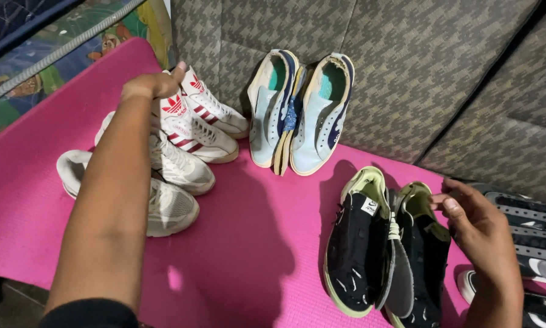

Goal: The person organizes several pairs of sneakers on a pink mat, picks them up to inspect them, and then removes the insoles from a pair of black sneakers.

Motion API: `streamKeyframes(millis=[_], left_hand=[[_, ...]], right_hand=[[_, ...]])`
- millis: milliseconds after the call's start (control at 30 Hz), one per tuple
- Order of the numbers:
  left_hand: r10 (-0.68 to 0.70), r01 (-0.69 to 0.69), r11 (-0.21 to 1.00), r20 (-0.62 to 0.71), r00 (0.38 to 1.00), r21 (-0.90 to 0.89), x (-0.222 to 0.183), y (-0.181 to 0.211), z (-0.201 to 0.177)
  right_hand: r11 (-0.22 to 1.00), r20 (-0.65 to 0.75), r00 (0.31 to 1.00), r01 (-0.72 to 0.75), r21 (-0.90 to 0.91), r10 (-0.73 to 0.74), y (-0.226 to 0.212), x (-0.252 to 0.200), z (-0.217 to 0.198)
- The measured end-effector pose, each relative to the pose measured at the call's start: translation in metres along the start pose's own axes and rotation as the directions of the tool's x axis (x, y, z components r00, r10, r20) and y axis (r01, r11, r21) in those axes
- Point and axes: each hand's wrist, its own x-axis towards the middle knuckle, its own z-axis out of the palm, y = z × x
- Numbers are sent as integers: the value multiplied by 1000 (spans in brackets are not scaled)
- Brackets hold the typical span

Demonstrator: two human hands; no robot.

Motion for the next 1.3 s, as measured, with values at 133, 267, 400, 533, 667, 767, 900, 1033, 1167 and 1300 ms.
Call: streamKeyframes(millis=[133,267,400,533,667,767,900,1033,1167,1300], left_hand=[[-1,19,943,53,999,-333,-8,-1,2],[23,-32,914,-26,999,-405,-15,1,11],[107,-142,948,-136,985,-283,14,-11,20],[108,-141,941,-124,986,-309,-12,-6,18],[143,-201,954,-252,957,-223,29,-12,24],[91,-165,954,-285,954,-250,24,-12,25],[164,-209,969,-286,944,-134,37,-22,22],[207,-263,964,-526,825,-33,82,-47,19],[323,-172,939,-585,744,299,15,-81,4],[-86,153,930,-205,975,334,-59,-100,11]], right_hand=[[998,-18,999,-50,-25,50,-4,-1,0],[998,-3,999,-37,-47,37,-10,-1,3],[988,-17,990,-139,-65,139,-28,-4,7],[997,7,998,-57,-61,57,-15,-2,4],[995,0,998,-63,-73,63,-17,-2,4],[994,21,997,-76,-79,78,-10,0,4],[979,17,988,-151,-135,155,-23,-2,8],[990,52,994,-95,-103,101,-5,-1,4],[993,48,999,-13,-116,18,-2,-2,0],[989,42,999,3,-149,3,-16,-7,-3]])
